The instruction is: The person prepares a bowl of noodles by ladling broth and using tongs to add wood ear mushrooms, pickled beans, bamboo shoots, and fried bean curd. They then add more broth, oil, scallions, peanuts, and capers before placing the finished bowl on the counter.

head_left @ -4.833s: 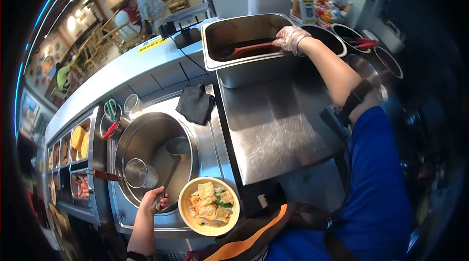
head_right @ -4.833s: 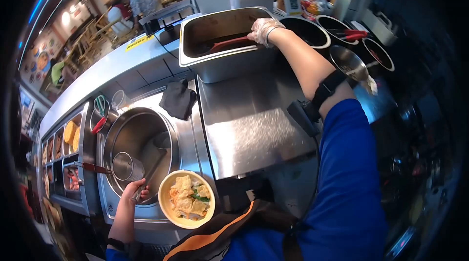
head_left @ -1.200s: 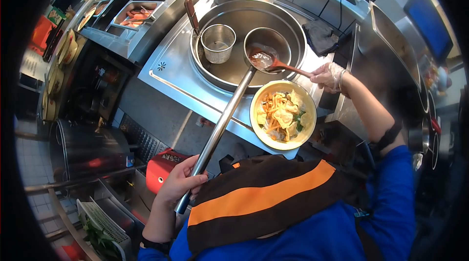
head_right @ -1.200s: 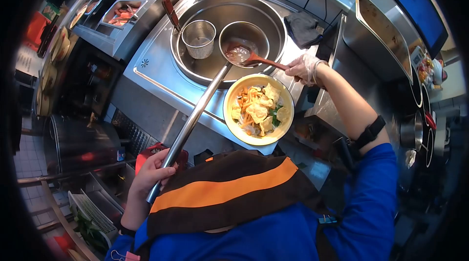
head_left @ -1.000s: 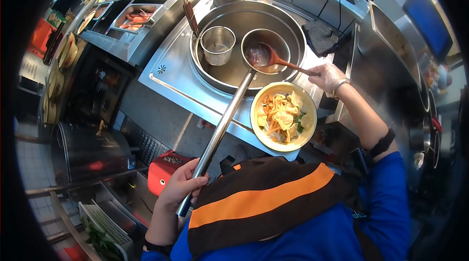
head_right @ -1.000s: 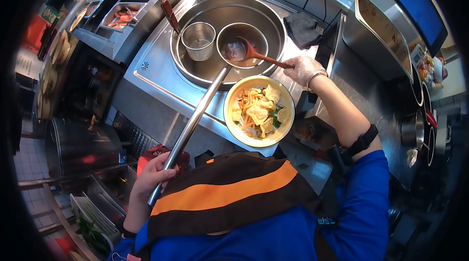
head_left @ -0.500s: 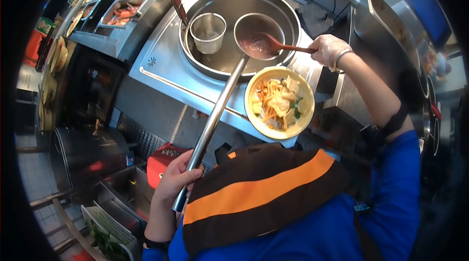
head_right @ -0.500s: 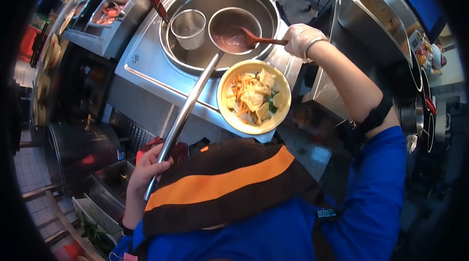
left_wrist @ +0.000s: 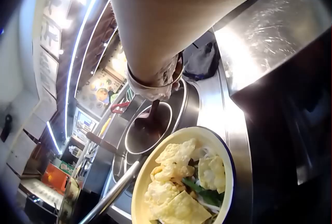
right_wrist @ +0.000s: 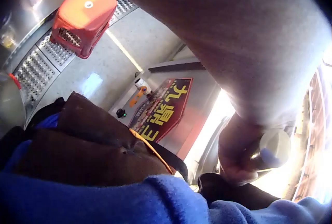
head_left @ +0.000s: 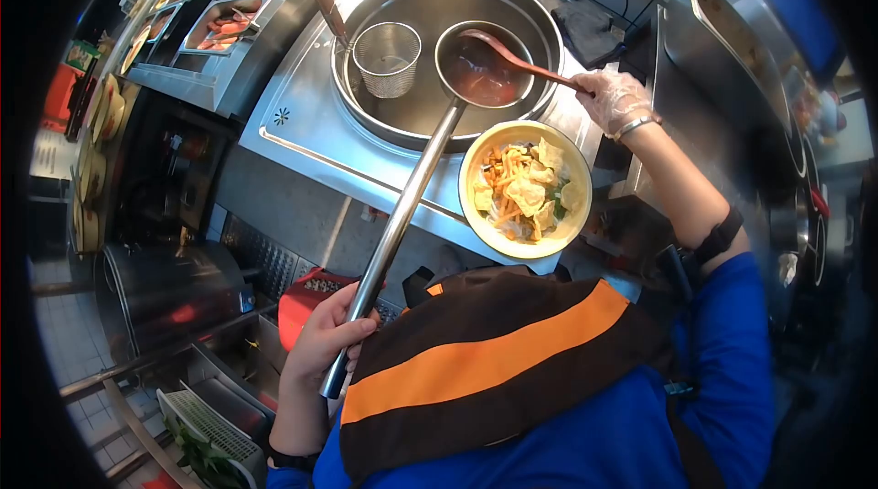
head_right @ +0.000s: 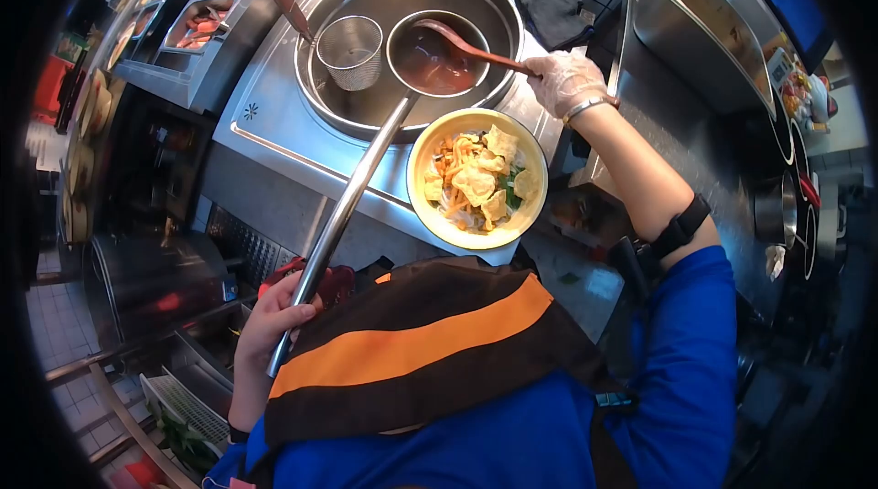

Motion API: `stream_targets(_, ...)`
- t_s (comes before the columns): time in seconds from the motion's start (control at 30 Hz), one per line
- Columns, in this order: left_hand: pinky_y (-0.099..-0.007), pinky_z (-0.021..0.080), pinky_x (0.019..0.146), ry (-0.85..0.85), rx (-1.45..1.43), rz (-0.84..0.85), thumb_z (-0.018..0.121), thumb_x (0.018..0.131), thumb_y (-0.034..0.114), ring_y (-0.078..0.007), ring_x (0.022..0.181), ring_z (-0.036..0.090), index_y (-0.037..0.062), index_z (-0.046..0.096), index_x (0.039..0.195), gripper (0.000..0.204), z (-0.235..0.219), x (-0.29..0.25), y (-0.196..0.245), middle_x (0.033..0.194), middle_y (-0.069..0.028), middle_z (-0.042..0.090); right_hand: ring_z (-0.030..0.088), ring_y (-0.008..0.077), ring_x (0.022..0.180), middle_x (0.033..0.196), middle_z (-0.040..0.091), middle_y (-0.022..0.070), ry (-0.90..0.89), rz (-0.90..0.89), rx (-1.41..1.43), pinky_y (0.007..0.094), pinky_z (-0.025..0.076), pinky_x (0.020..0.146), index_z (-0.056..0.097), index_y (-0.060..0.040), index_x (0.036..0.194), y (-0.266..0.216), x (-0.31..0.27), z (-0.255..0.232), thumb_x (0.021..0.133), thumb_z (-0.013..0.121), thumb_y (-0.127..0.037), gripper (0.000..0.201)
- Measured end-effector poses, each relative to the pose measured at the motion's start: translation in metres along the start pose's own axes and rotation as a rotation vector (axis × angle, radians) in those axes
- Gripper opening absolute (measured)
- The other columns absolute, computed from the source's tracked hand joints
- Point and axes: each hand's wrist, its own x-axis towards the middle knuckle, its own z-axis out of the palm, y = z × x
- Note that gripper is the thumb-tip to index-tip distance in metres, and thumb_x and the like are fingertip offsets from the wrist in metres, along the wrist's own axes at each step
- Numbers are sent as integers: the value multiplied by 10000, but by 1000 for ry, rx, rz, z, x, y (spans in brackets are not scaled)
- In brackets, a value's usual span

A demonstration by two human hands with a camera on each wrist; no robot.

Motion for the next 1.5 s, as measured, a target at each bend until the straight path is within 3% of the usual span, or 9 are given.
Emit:
stream_targets(0.3,-135,377,370,3,-29,7,563,783,49,-12,462,447,10,365,1230,491,-3,1,-1,715,-4,502,609,257,836,843,631,120,-192,-64,-391,350,473,743,631,-132,964,-17,9,-37,755,522,-141,236)
stream_targets(0.5,-125,386,397,-1,-15,10,563,785,50,-10,467,450,13,358,1232,493,-3,2,2,745,-11,509,467,114,384,542,538,37,-644,383,866,253,359,328,637,-55,888,19,13,7,752,612,-174,182)
stream_targets(0.63,-134,386,393,-12,5,-12,559,798,64,-15,468,451,26,353,1226,476,-7,2,1,767,-16,505,434,92,366,533,522,30,-621,363,1082,247,336,320,621,-31,874,21,15,38,762,613,-159,171)
stream_targets(0.77,-139,386,386,-52,-38,-12,555,808,80,-18,479,465,38,358,1211,450,-5,3,0,750,-8,502,601,266,761,754,624,80,-1,-44,93,389,463,681,640,-225,920,7,9,22,773,535,-290,191)
stream_targets(0.87,-142,384,378,-2,45,-26,552,813,90,-19,466,465,45,358,1199,435,-8,6,-4,730,-2,499,602,270,774,783,620,90,110,-160,-179,377,468,693,603,-178,904,5,14,-1,801,487,-218,160)
stream_targets(1.07,-139,355,365,9,13,-66,549,814,89,-16,427,444,39,374,1177,406,-6,5,0,695,12,494,611,263,804,815,633,95,-155,-106,-429,355,477,714,631,-138,930,-19,15,-36,747,516,-148,217)
stream_targets(1.17,-143,350,361,-2,22,-41,551,809,87,-16,427,441,34,378,1165,399,-9,6,-5,690,16,493,612,230,751,777,633,93,-335,86,-45,346,479,687,663,-125,897,-20,11,-45,713,535,-144,225)
stream_targets(1.33,-144,348,381,-23,45,-40,553,798,82,-17,431,431,32,387,1153,395,-7,5,2,691,17,495,412,120,324,515,501,53,-593,355,870,268,300,281,608,5,827,9,15,4,753,595,-121,147)
stream_targets(1.5,-148,317,379,-8,70,-40,559,797,85,-13,429,414,36,401,1138,379,-9,6,-2,664,27,487,570,204,579,623,583,76,-217,53,552,316,442,530,640,-96,887,3,0,18,764,576,-213,182)
